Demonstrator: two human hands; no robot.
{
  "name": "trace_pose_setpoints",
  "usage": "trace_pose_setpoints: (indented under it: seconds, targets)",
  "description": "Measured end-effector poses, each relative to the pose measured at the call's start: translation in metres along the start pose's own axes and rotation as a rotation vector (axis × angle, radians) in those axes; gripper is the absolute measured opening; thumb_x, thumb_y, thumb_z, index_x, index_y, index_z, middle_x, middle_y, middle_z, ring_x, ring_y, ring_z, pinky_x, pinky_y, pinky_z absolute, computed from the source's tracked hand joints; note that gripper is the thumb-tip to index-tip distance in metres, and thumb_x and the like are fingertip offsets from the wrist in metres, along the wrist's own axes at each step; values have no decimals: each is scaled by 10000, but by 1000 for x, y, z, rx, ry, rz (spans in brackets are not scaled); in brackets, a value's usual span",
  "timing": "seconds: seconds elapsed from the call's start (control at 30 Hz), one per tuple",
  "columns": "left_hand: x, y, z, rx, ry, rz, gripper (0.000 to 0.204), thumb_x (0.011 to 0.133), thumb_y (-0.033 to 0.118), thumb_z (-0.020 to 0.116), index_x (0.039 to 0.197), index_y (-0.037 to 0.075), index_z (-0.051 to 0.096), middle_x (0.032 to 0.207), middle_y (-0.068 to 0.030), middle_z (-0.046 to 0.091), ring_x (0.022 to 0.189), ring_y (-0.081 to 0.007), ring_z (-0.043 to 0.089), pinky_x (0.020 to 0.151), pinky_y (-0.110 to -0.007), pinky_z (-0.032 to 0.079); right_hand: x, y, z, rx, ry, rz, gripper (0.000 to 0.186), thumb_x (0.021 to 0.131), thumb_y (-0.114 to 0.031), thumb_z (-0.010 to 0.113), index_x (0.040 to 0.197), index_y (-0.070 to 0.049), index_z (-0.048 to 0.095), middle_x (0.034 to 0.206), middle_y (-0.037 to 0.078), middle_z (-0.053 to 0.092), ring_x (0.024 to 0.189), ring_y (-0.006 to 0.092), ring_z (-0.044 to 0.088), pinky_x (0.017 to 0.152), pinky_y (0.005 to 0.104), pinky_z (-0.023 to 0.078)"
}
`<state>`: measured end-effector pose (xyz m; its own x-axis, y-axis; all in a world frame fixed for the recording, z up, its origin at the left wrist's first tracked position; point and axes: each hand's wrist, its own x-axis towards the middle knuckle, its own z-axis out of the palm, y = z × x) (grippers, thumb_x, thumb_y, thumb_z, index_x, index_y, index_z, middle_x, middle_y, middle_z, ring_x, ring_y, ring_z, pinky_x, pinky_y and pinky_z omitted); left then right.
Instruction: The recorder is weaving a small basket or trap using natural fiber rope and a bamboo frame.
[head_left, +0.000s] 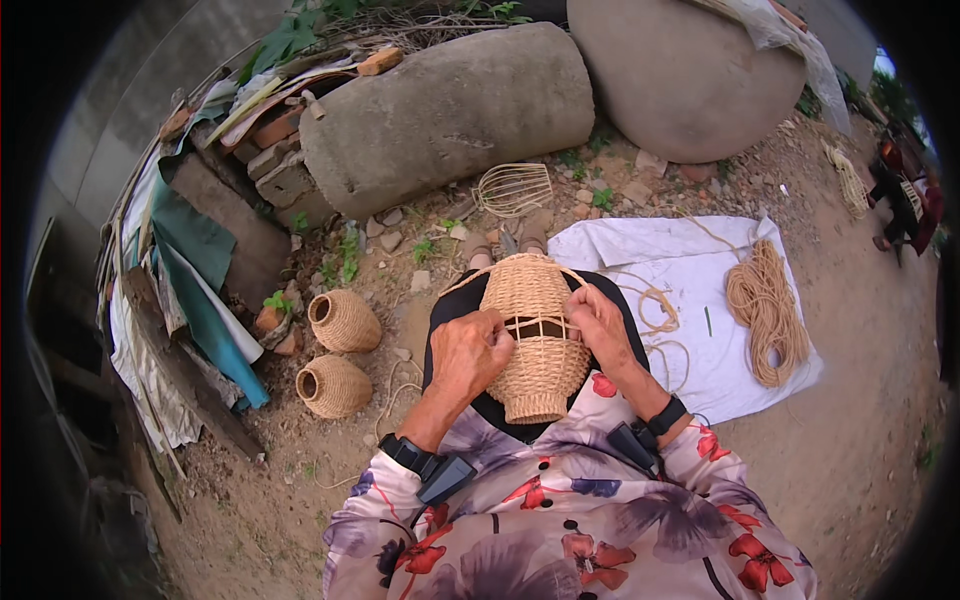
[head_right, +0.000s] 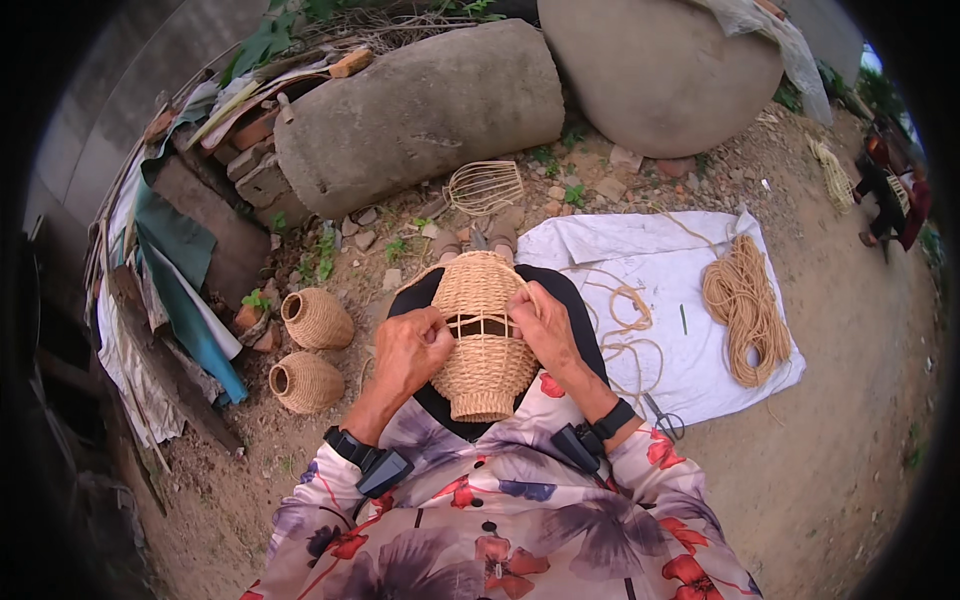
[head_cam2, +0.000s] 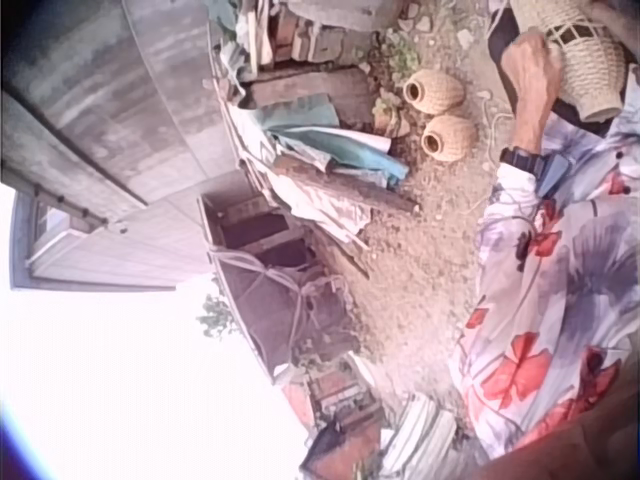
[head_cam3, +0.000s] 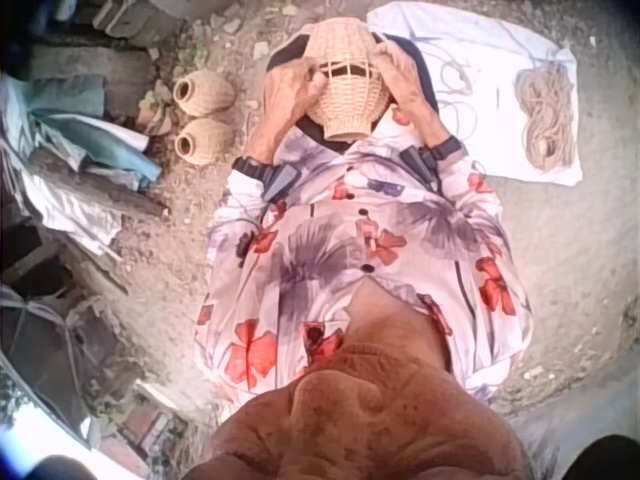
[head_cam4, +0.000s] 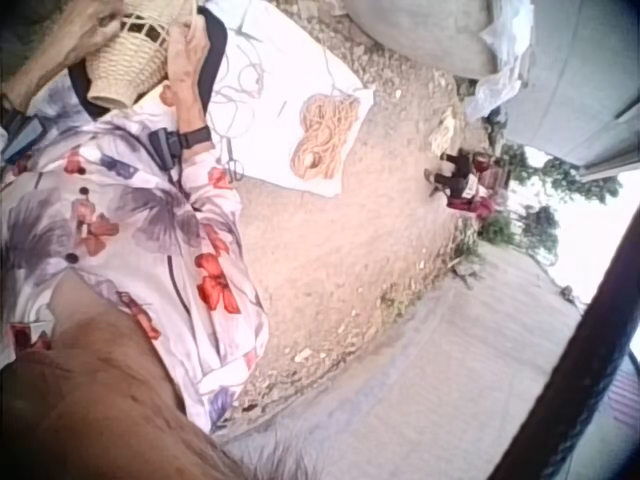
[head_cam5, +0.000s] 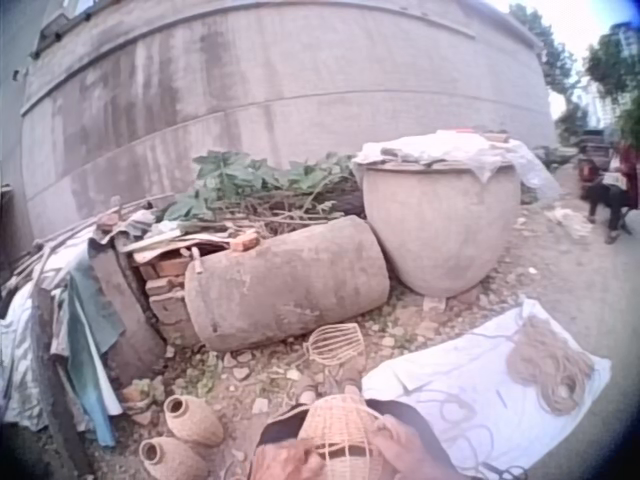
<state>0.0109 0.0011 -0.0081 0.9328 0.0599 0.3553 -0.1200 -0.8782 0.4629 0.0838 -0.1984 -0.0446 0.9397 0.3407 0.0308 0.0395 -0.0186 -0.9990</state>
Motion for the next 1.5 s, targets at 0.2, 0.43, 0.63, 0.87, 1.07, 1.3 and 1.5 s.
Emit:
trace_pose_setpoints:
  seconds: [0.2, 0.43, 0.63, 0.87, 1.07, 1.3, 1.5]
  targets:
    - [-26, -53, -29, 47, -28, -473, 157, 735, 144, 623, 848, 81, 712, 681, -111, 638, 607, -294, 636, 587, -424, 498, 3, 0, -4, 102, 28, 66, 151, 884, -193, 537, 827, -55, 565, 665, -3, 543, 549, 62, 515, 493, 211, 379]
    - [-13, -28, -15, -56, 32, 22, 209, 766, 96, 646, 962, 85, 718, 694, -102, 552, 658, -279, 598, 625, -410, 489, 5, 6, -4, 104, -8, 88, 171, 909, -237, 544, 827, -87, 552, 644, -15, 550, 535, 49, 513, 471, 188, 343]
    - [-20, -64, -27, 122, -5, -97, 159, 797, 111, 667, 941, 65, 713, 784, -108, 650, 659, -273, 639, 644, -388, 527, 6, 9, -7, 172, -16, 79, 162, 904, -234, 576, 830, -90, 568, 626, -14, 555, 517, 44, 475, 467, 192, 329]
    - [-15, -72, -19, -1198, -283, -718, 126, 881, 157, 699, 898, 36, 669, 818, -29, 670, 677, -98, 644, 586, -233, 574, 8, 19, -11, 208, -36, 71, 151, 890, -231, 601, 834, -92, 582, 600, -2, 571, 481, 38, 418, 450, 192, 306]
    - [-11, -40, 5, -775, -281, -602, 204, 819, 117, 717, 972, 72, 589, 628, 17, 571, 506, -58, 500, 427, -204, 377, 7, 18, -12, 189, -82, 77, 135, 905, -226, 599, 861, -100, 580, 630, -29, 559, 504, 34, 460, 461, 180, 315]
    - [-6, -15, 30, -422, 75, -270, 196, 825, 56, 599, 1003, 61, 516, 748, -137, 667, 699, -293, 695, 629, -388, 522, 0, 23, -14, 172, -41, 56, 183, 917, -265, 580, 841, -98, 583, 631, -26, 556, 514, 27, 443, 468, 183, 313]
    - [5, 3, 20, -216, 39, -154, 252, 807, 39, 634, 1036, 83, 539, 755, -122, 671, 683, -263, 681, 652, -351, 525, -10, 24, -20, 150, -24, 94, 217, 943, -293, 553, 821, -114, 564, 687, -42, 549, 562, 37, 508, 498, 190, 352]
